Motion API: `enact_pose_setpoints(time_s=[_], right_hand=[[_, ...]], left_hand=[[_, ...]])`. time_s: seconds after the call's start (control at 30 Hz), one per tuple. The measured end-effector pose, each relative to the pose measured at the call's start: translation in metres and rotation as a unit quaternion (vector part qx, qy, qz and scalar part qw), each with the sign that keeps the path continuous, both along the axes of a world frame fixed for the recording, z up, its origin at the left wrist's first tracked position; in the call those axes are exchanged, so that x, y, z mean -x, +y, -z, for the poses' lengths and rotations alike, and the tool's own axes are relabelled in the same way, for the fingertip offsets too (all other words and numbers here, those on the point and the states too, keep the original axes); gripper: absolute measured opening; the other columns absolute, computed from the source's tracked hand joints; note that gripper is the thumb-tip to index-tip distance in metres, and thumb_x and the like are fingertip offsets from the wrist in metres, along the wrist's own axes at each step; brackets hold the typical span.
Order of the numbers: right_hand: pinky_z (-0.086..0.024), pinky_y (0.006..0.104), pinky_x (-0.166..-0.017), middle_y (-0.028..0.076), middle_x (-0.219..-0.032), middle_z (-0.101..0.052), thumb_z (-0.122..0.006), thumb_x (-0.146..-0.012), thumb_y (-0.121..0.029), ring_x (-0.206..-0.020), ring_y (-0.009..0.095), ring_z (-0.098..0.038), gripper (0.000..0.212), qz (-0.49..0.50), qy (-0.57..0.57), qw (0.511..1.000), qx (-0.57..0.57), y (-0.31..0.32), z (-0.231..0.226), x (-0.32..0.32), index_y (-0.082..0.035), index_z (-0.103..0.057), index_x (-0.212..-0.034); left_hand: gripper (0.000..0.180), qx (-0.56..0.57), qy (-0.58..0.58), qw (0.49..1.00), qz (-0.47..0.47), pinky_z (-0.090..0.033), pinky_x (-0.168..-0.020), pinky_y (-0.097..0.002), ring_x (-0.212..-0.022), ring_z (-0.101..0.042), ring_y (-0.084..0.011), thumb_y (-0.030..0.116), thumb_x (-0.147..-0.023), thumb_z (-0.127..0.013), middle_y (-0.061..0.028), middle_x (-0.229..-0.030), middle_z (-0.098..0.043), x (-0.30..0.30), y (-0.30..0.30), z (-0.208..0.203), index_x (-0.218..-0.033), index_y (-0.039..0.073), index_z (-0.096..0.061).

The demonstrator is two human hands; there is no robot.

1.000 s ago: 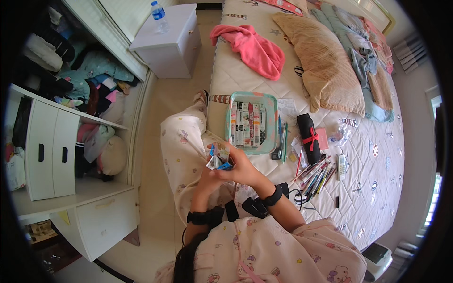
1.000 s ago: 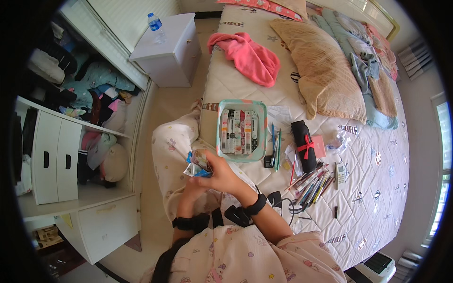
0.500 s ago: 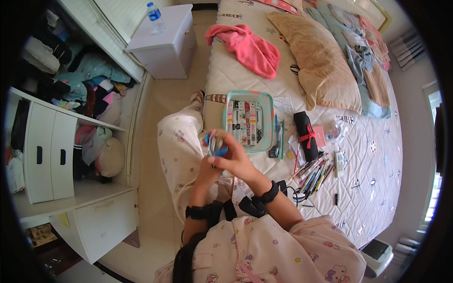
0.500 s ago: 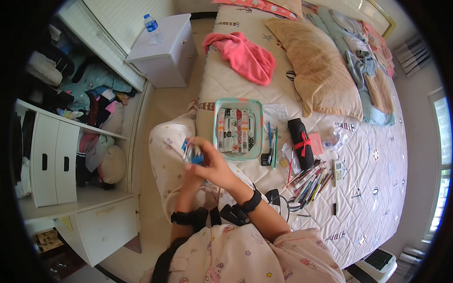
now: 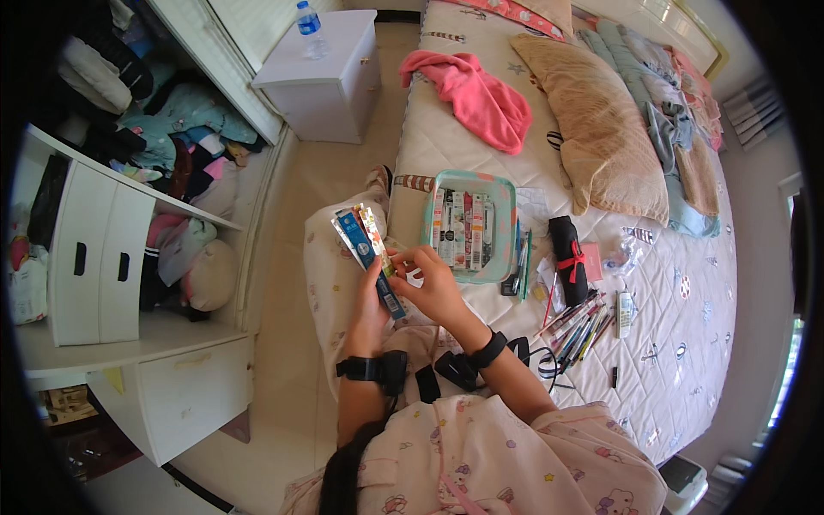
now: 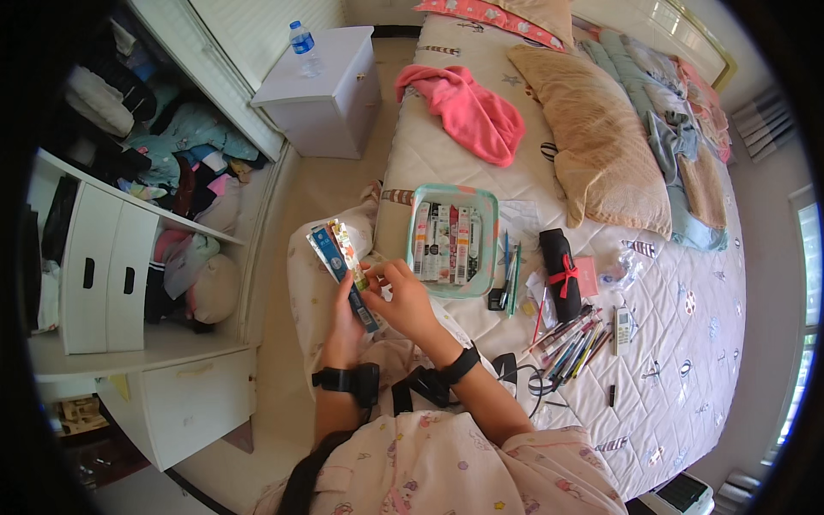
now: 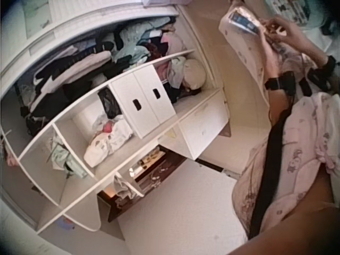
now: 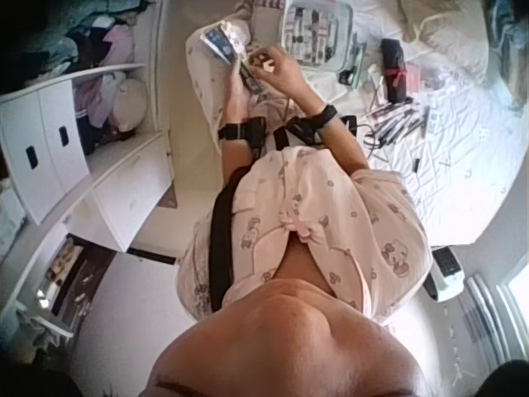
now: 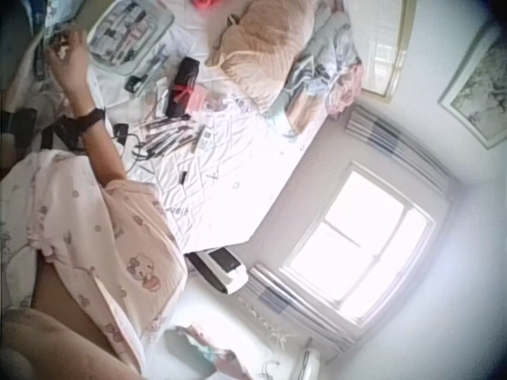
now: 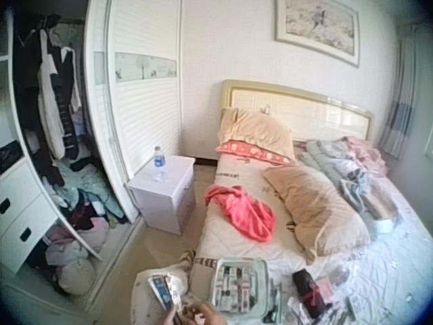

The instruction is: The person sorts various stationery items like pens, rulers, and stickers from a container and places them into a pencil case and a smaller pouch on a bed.

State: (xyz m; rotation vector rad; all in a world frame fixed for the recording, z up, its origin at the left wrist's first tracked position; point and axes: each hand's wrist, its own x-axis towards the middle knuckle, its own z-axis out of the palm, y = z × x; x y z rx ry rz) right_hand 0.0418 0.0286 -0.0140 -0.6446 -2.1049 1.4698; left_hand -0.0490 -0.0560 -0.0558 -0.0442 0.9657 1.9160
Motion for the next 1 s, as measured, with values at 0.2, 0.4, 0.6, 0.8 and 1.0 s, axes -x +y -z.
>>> enact_pose_setpoints(time_s=[0.2, 0.4, 0.6, 0.8, 1.0], right_hand=[[-0.044, 0.0288, -0.065, 0.009, -0.083, -0.051, -0.067, -0.067, -0.007, -0.073, 0.021, -0.053, 0.022, 0.029, -0.025, 0.999, -0.034, 0.002, 0.010, -0.002, -0.001, -0.054, -0.083], [-0.043, 0.0322, -0.062, 0.009, -0.080, -0.052, -0.068, -0.065, -0.009, -0.070, 0.023, -0.053, 0.020, 0.056, 0.010, 0.997, -0.058, 0.006, 0.013, -0.005, -0.001, -0.055, -0.079], [-0.044, 0.0346, -0.062, 0.007, -0.080, -0.054, -0.066, -0.064, -0.005, -0.072, 0.028, -0.054, 0.011, 0.102, -0.056, 0.970, -0.215, 0.006, 0.002, -0.002, -0.002, -0.057, -0.071], [-0.045, 0.0287, -0.061, 0.005, -0.074, -0.053, -0.066, -0.069, -0.010, -0.069, 0.020, -0.056, 0.010, 0.100, 0.036, 0.994, 0.029, 0.026, 0.011, -0.009, -0.003, -0.059, -0.069], [-0.040, 0.0190, -0.050, 0.000, -0.064, -0.053, -0.060, -0.081, -0.015, -0.057, 0.007, -0.051, 0.014, 0.105, -0.017, 0.957, 0.269, 0.111, 0.037, -0.023, -0.003, -0.055, -0.082]], left_hand=[[0.038, -0.039, 0.038, 0.997, 0.051, -0.044, -0.069, -0.0246, -0.077, -0.055, -0.0140, 0.029, -0.089, -0.046, -0.0077, -0.089, -0.057, -0.004, 0.006, -0.012, -0.113, 0.000, -0.046], [0.032, -0.024, 0.010, 0.997, 0.069, -0.045, -0.070, -0.0260, -0.082, -0.056, -0.0149, 0.023, -0.088, -0.049, -0.0071, -0.092, -0.058, -0.007, 0.006, 0.002, -0.110, -0.001, -0.050], [0.026, 0.038, -0.014, 0.999, 0.013, -0.045, -0.071, -0.0263, -0.081, -0.057, -0.0144, 0.016, -0.085, -0.055, -0.0055, -0.093, -0.058, -0.007, 0.008, 0.022, -0.106, 0.001, -0.052], [0.022, 0.070, 0.002, 0.997, 0.021, -0.047, -0.065, -0.0278, -0.076, -0.057, -0.0154, 0.017, -0.084, -0.054, -0.0041, -0.086, -0.058, -0.014, 0.011, 0.000, -0.103, 0.005, -0.052], [0.017, 0.068, -0.014, 0.996, 0.064, -0.048, -0.052, -0.0336, -0.064, -0.058, -0.0193, 0.022, -0.083, -0.054, -0.0063, -0.075, -0.057, -0.011, 0.007, -0.012, -0.093, 0.009, -0.049]])
